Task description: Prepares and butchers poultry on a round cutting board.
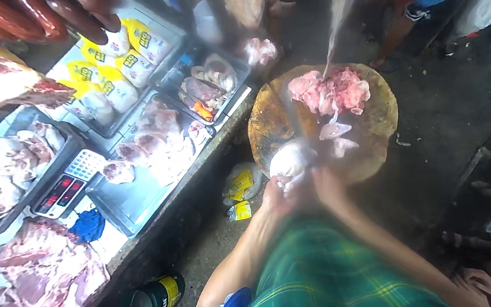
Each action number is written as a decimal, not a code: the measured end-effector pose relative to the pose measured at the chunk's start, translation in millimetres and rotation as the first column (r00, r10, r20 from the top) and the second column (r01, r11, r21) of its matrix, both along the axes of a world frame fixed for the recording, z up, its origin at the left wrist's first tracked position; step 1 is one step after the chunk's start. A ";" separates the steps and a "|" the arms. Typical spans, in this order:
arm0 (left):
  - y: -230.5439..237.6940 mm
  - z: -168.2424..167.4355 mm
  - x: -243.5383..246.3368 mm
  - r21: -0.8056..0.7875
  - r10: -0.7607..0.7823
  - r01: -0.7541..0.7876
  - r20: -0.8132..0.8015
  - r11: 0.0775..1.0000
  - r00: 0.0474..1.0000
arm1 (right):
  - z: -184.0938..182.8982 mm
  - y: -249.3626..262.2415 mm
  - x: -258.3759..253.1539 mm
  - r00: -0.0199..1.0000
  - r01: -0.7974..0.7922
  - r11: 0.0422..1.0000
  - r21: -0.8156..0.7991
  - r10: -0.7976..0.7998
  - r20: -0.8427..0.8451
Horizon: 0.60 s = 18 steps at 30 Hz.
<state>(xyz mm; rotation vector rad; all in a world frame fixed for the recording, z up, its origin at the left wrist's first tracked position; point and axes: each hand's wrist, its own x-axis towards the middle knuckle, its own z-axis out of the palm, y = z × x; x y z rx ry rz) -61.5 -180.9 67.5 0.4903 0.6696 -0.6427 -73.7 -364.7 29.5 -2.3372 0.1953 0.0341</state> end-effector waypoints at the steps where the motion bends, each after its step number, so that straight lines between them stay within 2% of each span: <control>1: 3.4 -1.2 -0.4 -0.009 -0.010 0.010 0.004 1.000 1.000 | -14.0 -4.3 -1.2 0.967 -0.044 0.997 -0.067 0.026 -0.254; 2: 8.0 -1.9 1.2 0.016 -0.036 0.036 0.018 0.999 0.999 | -17.3 -8.8 2.4 0.916 -0.082 0.991 -0.110 0.031 -0.401; 3: 13.6 -3.0 0.6 0.112 -0.089 0.083 0.054 0.990 0.995 | -14.8 -13.8 4.1 0.886 -0.087 0.988 -0.127 0.018 -0.464; 4: 17.7 -4.3 -1.9 0.311 -0.198 0.155 0.112 0.938 0.974 | -11.5 -21.9 3.5 0.876 -0.068 0.989 -0.129 -0.002 -0.482; 5: 19.9 -2.1 -0.1 0.591 -0.373 0.217 0.154 0.777 0.915 | -7.9 -32.4 7.4 0.878 -0.040 0.992 -0.117 -0.021 -0.478; 6: 19.7 5.0 6.7 0.846 -0.575 0.242 0.091 0.475 0.813 | -4.5 -43.4 14.8 0.886 0.000 0.996 -0.084 -0.039 -0.463; 7: 15.4 14.1 13.3 0.963 -0.711 0.243 -0.090 0.116 0.698 | -2.3 -54.6 19.5 0.888 0.034 0.998 -0.046 -0.052 -0.458; 8: 8.0 22.3 17.1 0.964 -0.762 0.217 -0.255 -0.154 0.595 | -1.4 -65.2 20.8 0.888 0.064 0.998 -0.009 -0.061 -0.456; 9: 1.7 21.2 19.4 0.943 -0.785 0.161 -0.331 -0.291 0.524 | -1.6 -75.4 20.0 0.890 0.086 0.996 0.027 -0.064 -0.452; 10: -3.1 13.3 21.3 0.934 -0.796 0.111 -0.348 -0.340 0.494 | -1.1 -85.7 19.4 0.895 0.091 0.994 0.062 -0.054 -0.442; 11: -5.9 0.4 22.8 0.936 -0.798 0.075 -0.332 -0.343 0.502 | 1.1 -95.4 19.1 0.902 0.077 0.992 0.095 -0.029 -0.430; 13: -8.3 -28.8 18.9 0.958 -0.760 -0.017 -0.216 -0.285 0.613 | 7.6 -112.6 15.4 0.911 0.000 0.995 0.103 0.043 -0.410; 15: -13.6 -43.1 11.6 0.975 -0.651 -0.085 -0.072 -0.206 0.756 | 13.2 -127.0 8.4 0.919 -0.108 0.993 0.038 0.115 -0.377; 16: -16.9 -45.6 9.2 0.985 -0.577 -0.062 -0.043 -0.161 0.815 | 14.4 -134.5 3.9 0.918 -0.168 0.986 0.000 0.156 -0.363; 18: -21.8 -46.9 8.8 1.000 -0.416 0.008 0.003 0.025 0.909 | 14.6 -150.4 0.2 0.904 -0.282 0.958 -0.059 0.244 -0.351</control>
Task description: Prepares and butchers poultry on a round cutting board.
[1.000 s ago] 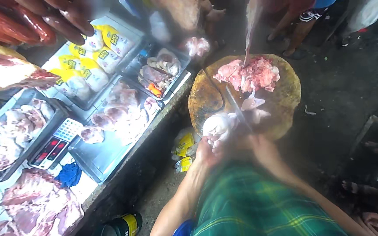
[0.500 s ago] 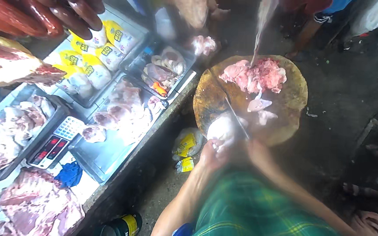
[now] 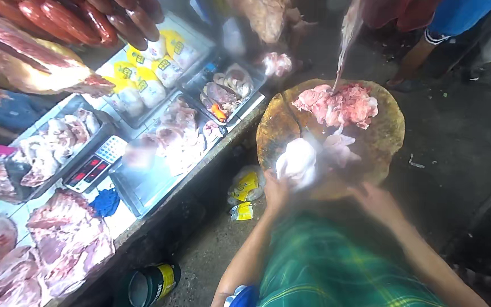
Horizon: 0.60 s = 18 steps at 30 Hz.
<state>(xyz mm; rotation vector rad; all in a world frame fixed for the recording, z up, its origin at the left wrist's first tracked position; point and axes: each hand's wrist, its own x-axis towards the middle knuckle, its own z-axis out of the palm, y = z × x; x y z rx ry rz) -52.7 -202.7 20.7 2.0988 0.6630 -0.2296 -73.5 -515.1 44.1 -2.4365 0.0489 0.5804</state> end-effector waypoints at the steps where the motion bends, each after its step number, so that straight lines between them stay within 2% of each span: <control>1: -1.1 -1.1 1.2 -0.117 0.069 -0.074 -0.052 0.990 0.996 | -0.9 -6.2 1.5 0.999 -0.048 0.999 -0.018 0.048 -0.008; 2: -1.1 -1.8 1.7 -0.266 0.105 -0.136 -0.127 0.954 0.986 | -1.6 -10.3 3.5 0.996 -0.087 0.996 -0.027 0.087 -0.028; 3: -1.4 0.5 1.2 -0.434 0.109 -0.199 -0.223 0.879 0.969 | -2.0 -12.2 5.5 0.992 -0.118 0.992 -0.032 0.116 -0.047; 5: -5.8 3.5 1.3 -0.689 0.052 -0.301 -0.358 0.659 0.932 | -2.0 -11.8 11.4 0.985 -0.156 0.987 -0.023 0.154 -0.076; 7: -16.2 -6.1 -2.5 -0.849 0.000 -0.292 -0.325 0.439 0.946 | -3.7 -9.5 14.8 0.979 -0.195 0.981 -0.020 0.193 -0.066; 8: -23.5 -11.5 -4.6 -0.895 0.007 -0.259 -0.276 0.363 0.961 | -2.7 -7.8 16.9 0.978 -0.203 0.979 -0.026 0.201 -0.060; 9: -29.6 -15.5 -6.8 -0.917 0.026 -0.221 -0.225 0.332 0.974 | 0.3 -5.1 18.0 0.980 -0.192 0.981 -0.033 0.190 -0.056; 11: -31.4 -15.5 -10.2 -0.917 0.063 -0.160 -0.148 0.365 0.987 | 12.1 3.3 21.6 0.986 -0.166 0.984 -0.062 0.165 -0.009; 14: -16.9 -4.5 -14.0 -0.885 0.059 -0.171 -0.162 0.434 0.985 | 27.9 37.0 46.1 0.958 -0.222 0.972 -0.075 0.232 0.169; 18: -21.0 -17.2 -10.8 -0.880 -0.004 -0.114 -0.130 0.462 0.991 | 21.6 106.5 83.0 0.925 -0.311 0.943 -0.117 0.329 0.188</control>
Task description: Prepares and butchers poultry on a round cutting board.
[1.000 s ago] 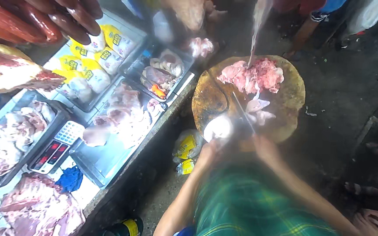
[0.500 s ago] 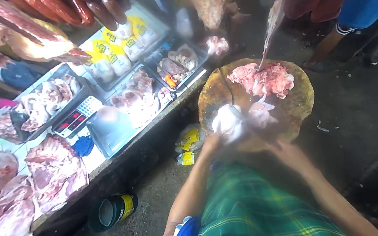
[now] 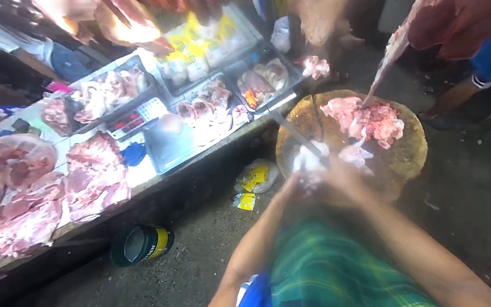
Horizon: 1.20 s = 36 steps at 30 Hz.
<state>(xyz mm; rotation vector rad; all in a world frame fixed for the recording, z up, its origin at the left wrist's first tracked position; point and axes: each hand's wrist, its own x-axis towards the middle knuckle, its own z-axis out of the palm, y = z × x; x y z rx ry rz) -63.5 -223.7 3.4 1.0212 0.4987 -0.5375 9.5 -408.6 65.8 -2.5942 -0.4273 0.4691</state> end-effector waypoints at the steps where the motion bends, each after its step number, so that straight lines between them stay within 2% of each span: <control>1: -2.9 -0.4 -1.9 0.027 -0.004 0.004 0.020 1.000 1.000 | -1.6 12.7 2.2 0.999 -0.035 0.999 -0.030 0.034 -0.021; 4: 7.3 18.5 -8.3 0.094 0.058 -0.066 0.089 0.993 0.994 | -5.4 52.5 15.6 0.983 -0.181 0.970 -0.161 0.181 -0.012; 7: 10.3 18.0 -13.6 0.116 0.097 -0.113 0.134 0.987 0.986 | -11.8 69.0 31.9 0.979 -0.182 0.947 -0.265 0.200 0.043; 9: 15.4 12.8 -17.7 0.147 0.100 -0.125 0.169 0.981 0.980 | -12.3 76.2 46.1 0.987 -0.126 0.966 -0.227 0.146 0.073; 13: 30.5 -14.4 -39.6 0.161 0.064 -0.094 0.181 0.982 0.981 | -18.1 93.1 56.1 1.000 0.002 0.992 -0.124 0.001 0.024; 15: 44.5 -17.0 -40.7 0.195 0.012 -0.047 0.179 0.980 0.984 | -20.4 96.5 53.3 1.000 0.018 0.993 -0.116 -0.016 0.019; 17: 54.5 -13.9 -41.8 0.165 0.013 -0.044 0.185 0.985 0.983 | -7.4 94.7 45.8 0.999 -0.022 0.998 -0.059 0.021 -0.025; 19: 59.9 -13.8 -36.8 0.058 0.031 -0.042 0.181 0.997 0.983 | 12.4 77.4 39.2 0.996 -0.062 0.998 -0.011 0.061 -0.064; 21: 65.4 -15.3 -30.6 0.000 0.027 -0.027 0.166 1.000 0.986 | 20.7 40.3 33.3 0.994 -0.104 0.994 -0.016 0.103 -0.035; 25: 65.0 -15.7 -25.6 0.042 0.027 -0.035 0.159 0.999 0.987 | 26.9 -61.7 20.2 0.961 -0.222 0.953 -0.206 0.249 0.120; 28: 63.8 -18.0 -26.7 0.022 0.063 -0.067 0.147 0.998 0.987 | 34.0 -115.2 18.2 0.907 -0.306 0.902 -0.304 0.374 0.195; 31: 61.7 -19.8 -26.4 0.012 0.067 -0.069 0.151 0.998 0.986 | 46.4 -129.8 29.4 0.835 -0.404 0.841 -0.359 0.499 0.232; 36: 55.6 -24.5 -26.7 0.001 0.070 -0.071 0.155 0.997 0.985 | 60.7 -105.4 50.2 0.798 -0.502 0.762 -0.410 0.591 0.121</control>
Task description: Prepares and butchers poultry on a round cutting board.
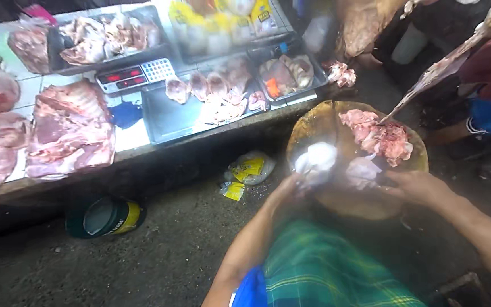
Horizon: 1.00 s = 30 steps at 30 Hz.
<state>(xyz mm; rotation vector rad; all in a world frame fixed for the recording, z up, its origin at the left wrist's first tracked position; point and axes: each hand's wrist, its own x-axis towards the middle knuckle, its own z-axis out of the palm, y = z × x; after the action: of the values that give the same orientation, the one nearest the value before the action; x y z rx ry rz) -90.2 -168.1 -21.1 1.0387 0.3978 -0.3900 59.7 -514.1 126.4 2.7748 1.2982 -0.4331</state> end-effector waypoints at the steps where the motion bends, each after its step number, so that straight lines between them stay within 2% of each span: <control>1: -1.5 -1.7 -1.0 -0.007 0.006 -0.006 -0.001 1.000 1.000 | -1.5 3.2 2.8 1.000 -0.001 1.000 -0.028 0.001 -0.004; 6: -4.9 -10.3 -2.3 -0.050 0.022 -0.021 0.016 0.999 1.000 | -30.1 -0.6 7.0 0.990 0.133 0.986 -0.098 -0.137 -0.037; 8: -12.6 -12.7 -3.7 -0.101 0.052 -0.052 -0.003 0.994 0.999 | -43.2 2.9 -10.4 0.967 0.238 0.964 -0.120 -0.246 -0.057; 12: -27.3 -18.7 -4.5 -0.238 0.165 -0.176 -0.065 0.955 0.984 | -71.4 16.0 -53.2 0.889 0.443 0.896 -0.045 -0.445 -0.113; 14: -28.7 -24.0 -2.9 -0.234 0.163 -0.175 -0.068 0.956 0.984 | -80.8 23.1 -66.5 0.864 0.489 0.872 -0.026 -0.488 -0.122; 18: -27.4 -6.0 5.2 0.076 0.080 -0.076 -0.052 0.994 0.995 | -80.5 43.4 -65.3 0.857 0.502 0.864 -0.032 -0.502 -0.116; 22: -33.5 0.0 11.3 0.253 -0.040 0.056 -0.065 0.966 0.997 | -72.6 89.0 -53.8 0.848 0.500 0.866 -0.028 -0.495 -0.190; 24: -42.4 11.1 8.2 0.362 -0.039 0.071 -0.094 0.929 0.995 | -84.0 104.2 -50.1 0.821 0.532 0.846 -0.031 -0.524 -0.225; 26: -21.6 26.0 10.0 0.469 -0.008 0.060 -0.110 0.881 0.994 | -99.8 91.0 -51.4 0.799 0.570 0.821 -0.019 -0.560 -0.219; 28: 11.2 33.8 11.0 0.531 -0.114 0.153 -0.105 0.833 0.988 | -118.9 50.8 -70.0 0.760 0.627 0.779 -0.016 -0.616 -0.206; 30: 27.0 48.6 18.7 0.634 -0.268 0.284 -0.124 0.719 0.955 | -123.0 22.3 -92.8 0.706 0.683 0.730 -0.034 -0.671 -0.227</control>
<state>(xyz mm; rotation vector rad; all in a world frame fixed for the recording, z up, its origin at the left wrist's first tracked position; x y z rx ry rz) -71.5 -141.1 27.6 1.7950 0.4075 -0.5524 -33.0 -491.7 3.4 3.2461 0.2175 -0.7660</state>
